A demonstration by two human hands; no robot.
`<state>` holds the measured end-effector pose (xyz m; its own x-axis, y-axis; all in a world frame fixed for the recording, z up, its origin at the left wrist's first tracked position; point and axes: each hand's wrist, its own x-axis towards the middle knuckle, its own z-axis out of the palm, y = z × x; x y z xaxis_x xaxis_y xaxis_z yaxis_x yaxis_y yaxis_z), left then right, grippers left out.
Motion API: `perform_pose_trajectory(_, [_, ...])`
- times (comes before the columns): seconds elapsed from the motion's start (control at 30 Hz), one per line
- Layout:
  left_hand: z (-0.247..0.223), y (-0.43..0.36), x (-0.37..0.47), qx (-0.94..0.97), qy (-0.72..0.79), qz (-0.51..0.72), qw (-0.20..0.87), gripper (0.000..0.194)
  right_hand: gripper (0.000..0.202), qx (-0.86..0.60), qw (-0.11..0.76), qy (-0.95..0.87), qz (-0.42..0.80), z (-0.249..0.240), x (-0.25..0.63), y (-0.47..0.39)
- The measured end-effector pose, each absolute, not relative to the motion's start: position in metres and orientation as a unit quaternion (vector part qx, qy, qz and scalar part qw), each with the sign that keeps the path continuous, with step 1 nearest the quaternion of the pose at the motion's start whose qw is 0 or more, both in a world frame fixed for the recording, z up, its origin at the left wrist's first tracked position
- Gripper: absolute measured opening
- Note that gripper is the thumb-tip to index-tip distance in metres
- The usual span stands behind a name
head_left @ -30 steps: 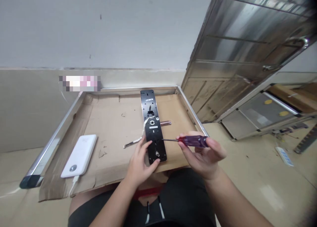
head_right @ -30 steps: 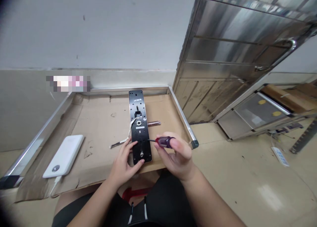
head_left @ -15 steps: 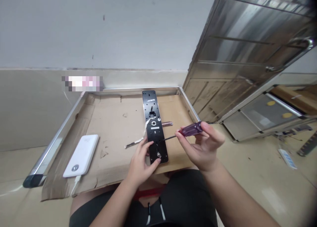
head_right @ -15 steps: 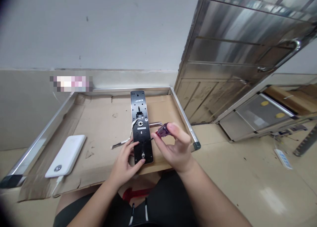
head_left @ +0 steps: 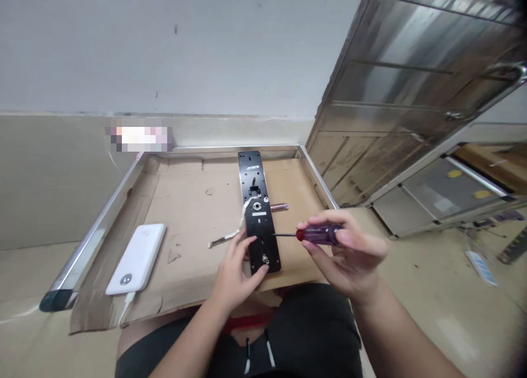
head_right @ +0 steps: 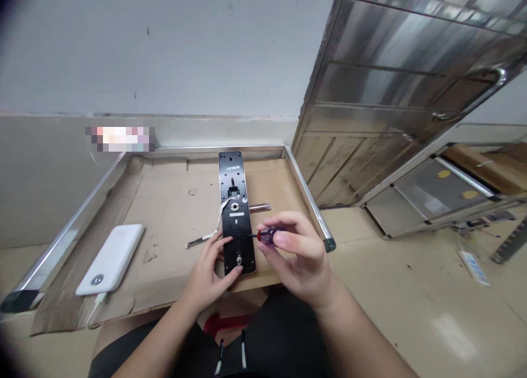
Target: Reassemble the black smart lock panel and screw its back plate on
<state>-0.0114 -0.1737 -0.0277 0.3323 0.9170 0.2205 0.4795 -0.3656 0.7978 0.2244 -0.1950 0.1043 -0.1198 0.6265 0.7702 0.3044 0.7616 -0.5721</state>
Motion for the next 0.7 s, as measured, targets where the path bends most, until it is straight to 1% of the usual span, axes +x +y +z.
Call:
perform_pose_trajectory(0.13, [-0.029, -0.174, -0.011, 0.751, 0.465, 0.346, 0.317, 0.060, 0.088, -0.269, 0.582, -0.747, 0.177, 0.105, 0.223, -0.192])
perform_pose_trajectory(0.27, [-0.030, -0.174, -0.012, 0.754, 0.466, 0.345, 0.309, 0.060, 0.083, -0.252, 0.603, -0.732, 0.193, 0.100, 0.220, -0.192])
perform_pose_trajectory(0.4, [-0.029, -0.174, -0.012, 0.755, 0.463, 0.344, 0.311, 0.059, 0.085, -0.274, 0.622, -0.717, 0.156, 0.095, 0.218, -0.190])
perform_pose_trajectory(0.53, [-0.028, -0.174, -0.012, 0.754, 0.463, 0.347, 0.311, 0.059, 0.096, -0.326, 0.641, -0.693, 0.052, 0.100, 0.219, -0.183])
perform_pose_trajectory(0.6, [-0.029, -0.174, -0.012, 0.753, 0.463, 0.347, 0.312, 0.059, 0.099, -0.330, 0.648, -0.686, 0.016, 0.104, 0.220, -0.181])
perform_pose_trajectory(0.63, [-0.029, -0.174, -0.012, 0.753, 0.463, 0.347, 0.312, 0.059, 0.096, -0.325, 0.653, -0.684, 0.019, 0.106, 0.220, -0.180])
perform_pose_trajectory(0.7, [-0.030, -0.174, -0.012, 0.753, 0.464, 0.346, 0.313, 0.059, 0.084, -0.306, 0.657, -0.687, 0.053, 0.108, 0.221, -0.181])
